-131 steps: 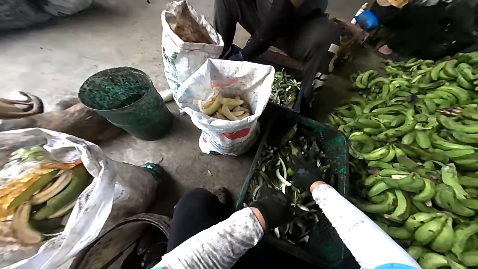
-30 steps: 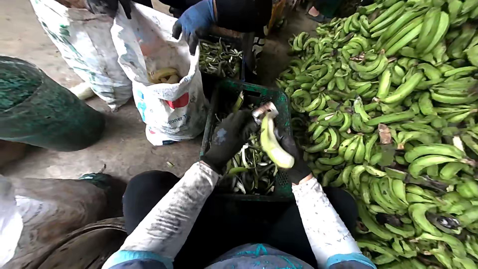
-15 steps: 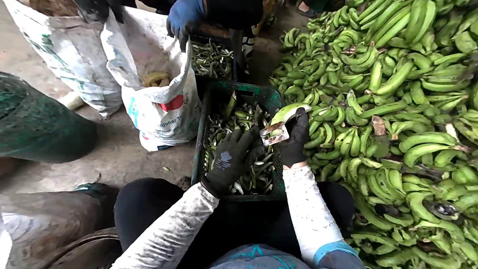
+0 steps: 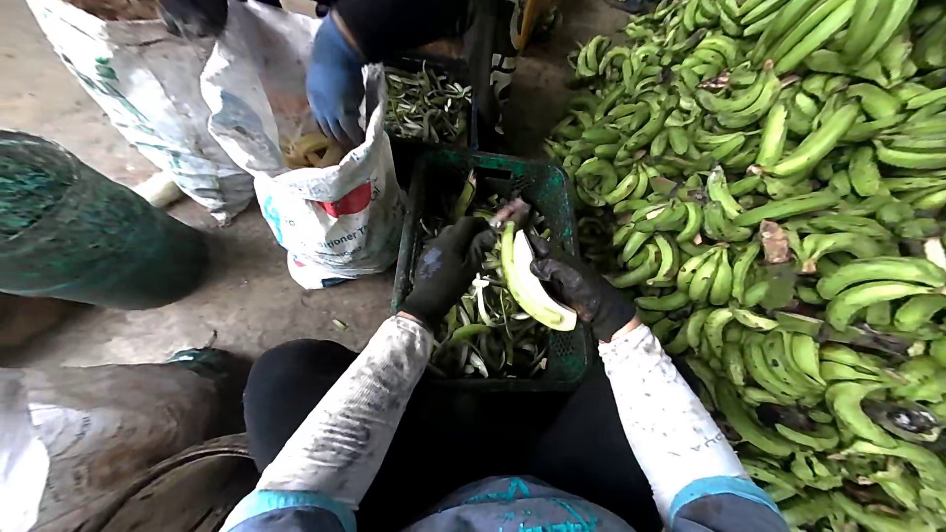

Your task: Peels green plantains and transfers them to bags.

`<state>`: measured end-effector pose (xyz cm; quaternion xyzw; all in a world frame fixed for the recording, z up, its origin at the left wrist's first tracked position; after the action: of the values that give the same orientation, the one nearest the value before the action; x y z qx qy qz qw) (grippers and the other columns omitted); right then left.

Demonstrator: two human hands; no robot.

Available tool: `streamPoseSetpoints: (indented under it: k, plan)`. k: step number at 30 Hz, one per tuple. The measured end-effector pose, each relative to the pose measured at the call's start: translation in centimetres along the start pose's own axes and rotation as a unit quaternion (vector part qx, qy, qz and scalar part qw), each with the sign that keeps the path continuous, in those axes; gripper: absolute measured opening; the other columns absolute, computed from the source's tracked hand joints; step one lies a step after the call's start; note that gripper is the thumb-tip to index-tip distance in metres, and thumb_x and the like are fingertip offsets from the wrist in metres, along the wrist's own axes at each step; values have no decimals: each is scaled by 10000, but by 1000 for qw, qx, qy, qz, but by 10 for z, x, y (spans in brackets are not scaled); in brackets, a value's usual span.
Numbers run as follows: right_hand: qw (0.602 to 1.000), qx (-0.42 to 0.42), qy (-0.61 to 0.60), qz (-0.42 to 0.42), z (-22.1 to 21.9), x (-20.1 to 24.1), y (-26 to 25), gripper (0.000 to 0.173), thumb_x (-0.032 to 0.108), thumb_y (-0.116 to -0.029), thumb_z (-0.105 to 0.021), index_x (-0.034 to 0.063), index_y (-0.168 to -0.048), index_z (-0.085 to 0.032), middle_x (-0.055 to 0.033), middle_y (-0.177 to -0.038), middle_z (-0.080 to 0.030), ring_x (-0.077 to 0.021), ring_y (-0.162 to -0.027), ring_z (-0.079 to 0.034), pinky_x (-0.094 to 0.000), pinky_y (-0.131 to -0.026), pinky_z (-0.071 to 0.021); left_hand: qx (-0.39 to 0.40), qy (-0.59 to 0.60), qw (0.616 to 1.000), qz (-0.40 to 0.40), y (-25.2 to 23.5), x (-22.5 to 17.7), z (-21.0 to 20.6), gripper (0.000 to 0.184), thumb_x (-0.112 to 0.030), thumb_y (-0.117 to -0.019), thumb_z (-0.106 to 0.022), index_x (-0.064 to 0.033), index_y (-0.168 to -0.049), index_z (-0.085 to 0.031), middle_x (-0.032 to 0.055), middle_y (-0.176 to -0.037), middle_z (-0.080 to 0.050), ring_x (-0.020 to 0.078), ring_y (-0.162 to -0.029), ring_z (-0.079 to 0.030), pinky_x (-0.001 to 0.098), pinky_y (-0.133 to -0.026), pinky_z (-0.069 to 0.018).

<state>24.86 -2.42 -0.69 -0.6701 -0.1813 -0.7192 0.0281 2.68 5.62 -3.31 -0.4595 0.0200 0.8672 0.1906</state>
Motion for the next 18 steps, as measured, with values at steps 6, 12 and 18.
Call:
streamPoseSetpoints:
  k: [6,12,18]
  plan:
    - [957,-134,-253,44,1,-5,-13,309,428,-1029,-502,228,-1242,-600,7,-989,-692,-97,-833,-679,-296,-694,-595,-30,0,996,-86,11,-15,-1,463,-431,-1078,-442,-116,-1380,-596,128,-1222,-673,259,-1076,-667,512,-918,-544]
    - [878,-226,-356,227,0,-31,-12,250,313,-1083,-436,242,-1274,-582,73,-1104,-660,-22,-989,-638,-244,-825,-562,-70,-62,974,-207,30,-31,-29,542,-472,-1026,-524,-98,-1412,-589,171,-1123,-654,331,-1022,-639,525,-895,-526]
    - [895,-152,-366,204,-4,-30,-9,306,432,-1080,-405,273,-1252,-603,60,-1093,-677,-56,-968,-659,-274,-792,-585,-39,-33,984,-171,29,-32,-23,491,-402,-1032,-554,-87,-1407,-593,156,-1116,-661,295,-997,-648,479,-875,-545]
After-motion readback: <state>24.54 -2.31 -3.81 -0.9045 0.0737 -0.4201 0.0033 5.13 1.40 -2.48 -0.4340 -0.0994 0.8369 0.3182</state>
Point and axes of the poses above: each hand's wrist, its own y-axis away from the middle knuckle, its own z-axis out of the back of the hand, x = y × z, the point moved 1 cm from there along -y, towards the middle knuckle
